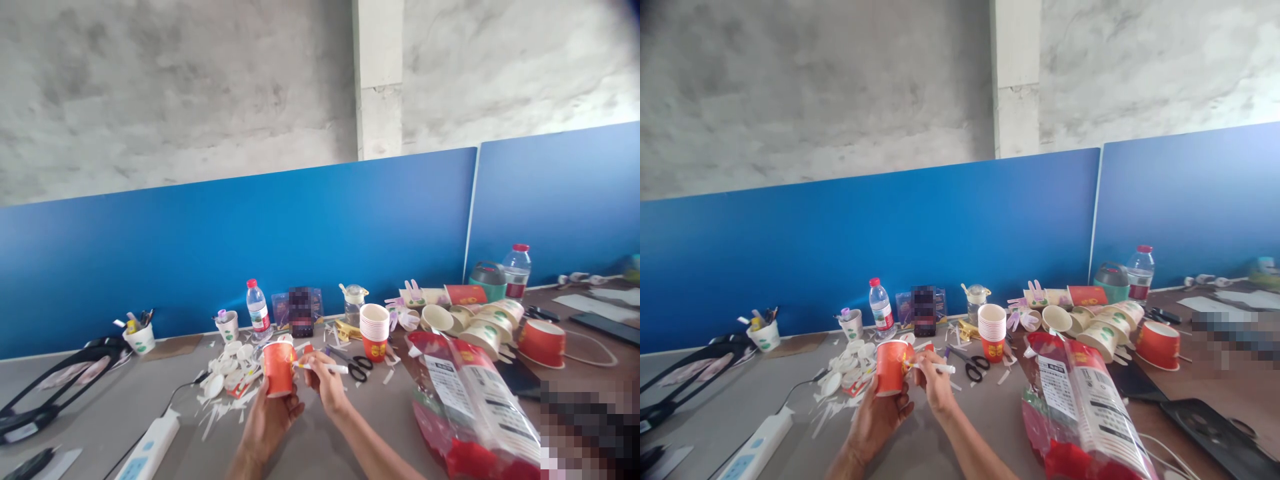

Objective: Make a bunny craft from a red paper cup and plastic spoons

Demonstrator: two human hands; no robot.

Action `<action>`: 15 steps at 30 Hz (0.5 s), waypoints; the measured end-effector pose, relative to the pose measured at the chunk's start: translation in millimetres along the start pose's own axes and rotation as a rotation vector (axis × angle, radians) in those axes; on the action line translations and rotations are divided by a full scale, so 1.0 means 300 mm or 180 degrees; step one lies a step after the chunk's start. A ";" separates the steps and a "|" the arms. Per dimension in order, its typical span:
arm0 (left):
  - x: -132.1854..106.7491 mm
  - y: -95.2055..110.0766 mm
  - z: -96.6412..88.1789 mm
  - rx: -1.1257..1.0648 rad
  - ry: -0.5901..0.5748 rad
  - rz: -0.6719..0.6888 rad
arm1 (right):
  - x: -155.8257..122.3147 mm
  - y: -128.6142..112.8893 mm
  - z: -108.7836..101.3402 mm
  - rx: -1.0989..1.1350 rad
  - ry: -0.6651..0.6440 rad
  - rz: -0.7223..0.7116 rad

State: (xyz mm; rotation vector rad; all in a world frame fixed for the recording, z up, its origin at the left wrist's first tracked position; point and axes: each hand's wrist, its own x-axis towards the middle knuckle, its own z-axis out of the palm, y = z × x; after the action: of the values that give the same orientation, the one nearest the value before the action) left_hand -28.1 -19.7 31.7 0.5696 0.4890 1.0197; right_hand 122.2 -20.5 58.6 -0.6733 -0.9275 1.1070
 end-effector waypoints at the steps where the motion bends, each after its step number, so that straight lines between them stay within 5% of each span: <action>1: -0.001 0.001 -0.002 -0.0014 -0.0019 -0.0017 | 0.006 0.004 -0.006 0.0006 0.0027 -0.0010; 9: -0.006 -0.016 -0.011 -0.0067 -0.0373 -0.0251 | 0.037 0.025 -0.040 0.0152 0.0405 -0.0297; 15: -0.019 -0.036 -0.001 0.0065 -0.0541 -0.0433 | 0.026 0.014 -0.025 0.0106 0.0206 -0.0300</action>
State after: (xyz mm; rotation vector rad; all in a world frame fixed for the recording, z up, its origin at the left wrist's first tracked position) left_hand -23.9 -29.1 25.0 0.6270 0.3827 0.8299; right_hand 128.0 -11.9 53.9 -0.6285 -0.8750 1.0095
